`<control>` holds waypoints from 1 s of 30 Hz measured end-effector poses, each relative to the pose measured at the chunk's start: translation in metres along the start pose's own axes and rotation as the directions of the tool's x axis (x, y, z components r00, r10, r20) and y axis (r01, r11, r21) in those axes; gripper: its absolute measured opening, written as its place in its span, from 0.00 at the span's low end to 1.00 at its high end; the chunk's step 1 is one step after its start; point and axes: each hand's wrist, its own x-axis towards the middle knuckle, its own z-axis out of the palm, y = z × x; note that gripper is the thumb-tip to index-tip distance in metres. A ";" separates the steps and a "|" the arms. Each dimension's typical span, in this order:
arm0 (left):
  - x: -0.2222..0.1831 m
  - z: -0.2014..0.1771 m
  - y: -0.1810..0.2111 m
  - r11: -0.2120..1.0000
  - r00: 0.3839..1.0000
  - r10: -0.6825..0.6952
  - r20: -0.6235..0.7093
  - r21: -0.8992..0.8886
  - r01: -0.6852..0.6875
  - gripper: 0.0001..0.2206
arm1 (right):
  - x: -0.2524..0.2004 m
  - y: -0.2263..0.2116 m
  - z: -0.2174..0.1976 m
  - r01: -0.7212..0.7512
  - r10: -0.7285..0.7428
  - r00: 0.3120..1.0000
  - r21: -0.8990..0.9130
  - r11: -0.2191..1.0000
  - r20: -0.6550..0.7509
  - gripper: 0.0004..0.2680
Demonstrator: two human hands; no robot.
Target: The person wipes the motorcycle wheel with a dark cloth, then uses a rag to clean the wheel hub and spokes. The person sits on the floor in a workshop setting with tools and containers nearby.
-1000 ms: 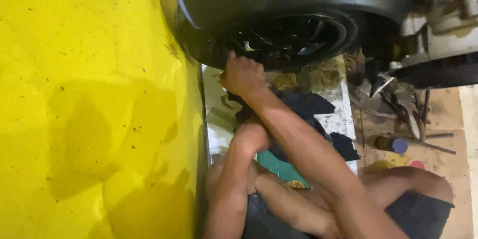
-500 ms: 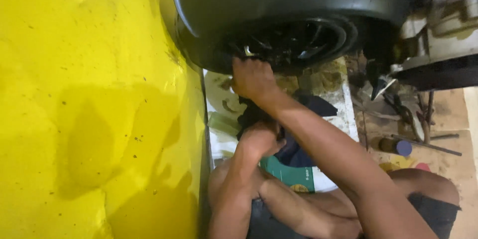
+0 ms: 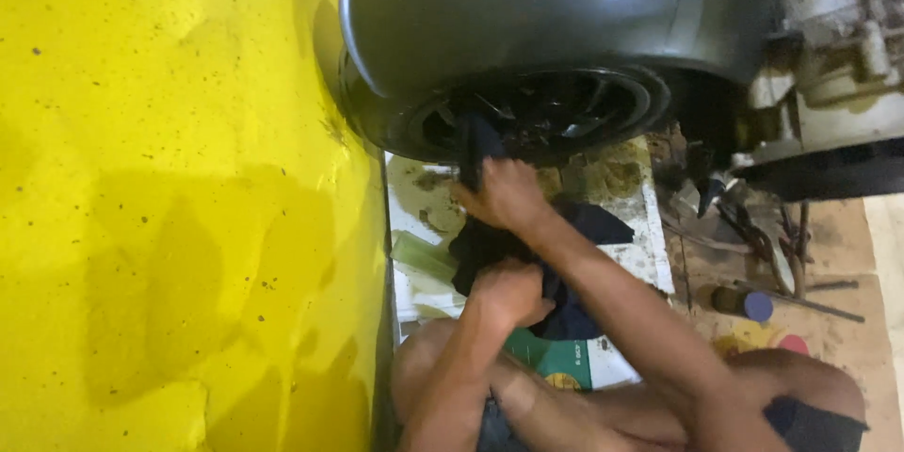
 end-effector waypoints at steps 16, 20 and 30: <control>-0.002 -0.025 0.024 0.964 0.964 -0.165 0.211 0.240 0.112 0.25 | 0.021 -0.072 -0.036 -0.272 0.243 0.962 0.511 0.816 0.123 0.18; 0.023 0.023 -0.004 0.947 0.968 -0.132 0.214 0.316 0.059 0.23 | -0.005 -0.052 -0.028 0.121 -0.103 0.993 0.466 0.877 -0.064 0.20; -0.027 -0.015 -0.011 0.979 0.978 -0.180 0.108 0.119 0.167 0.22 | -0.005 -0.026 0.020 -0.368 -0.076 0.915 0.741 -0.562 0.397 0.10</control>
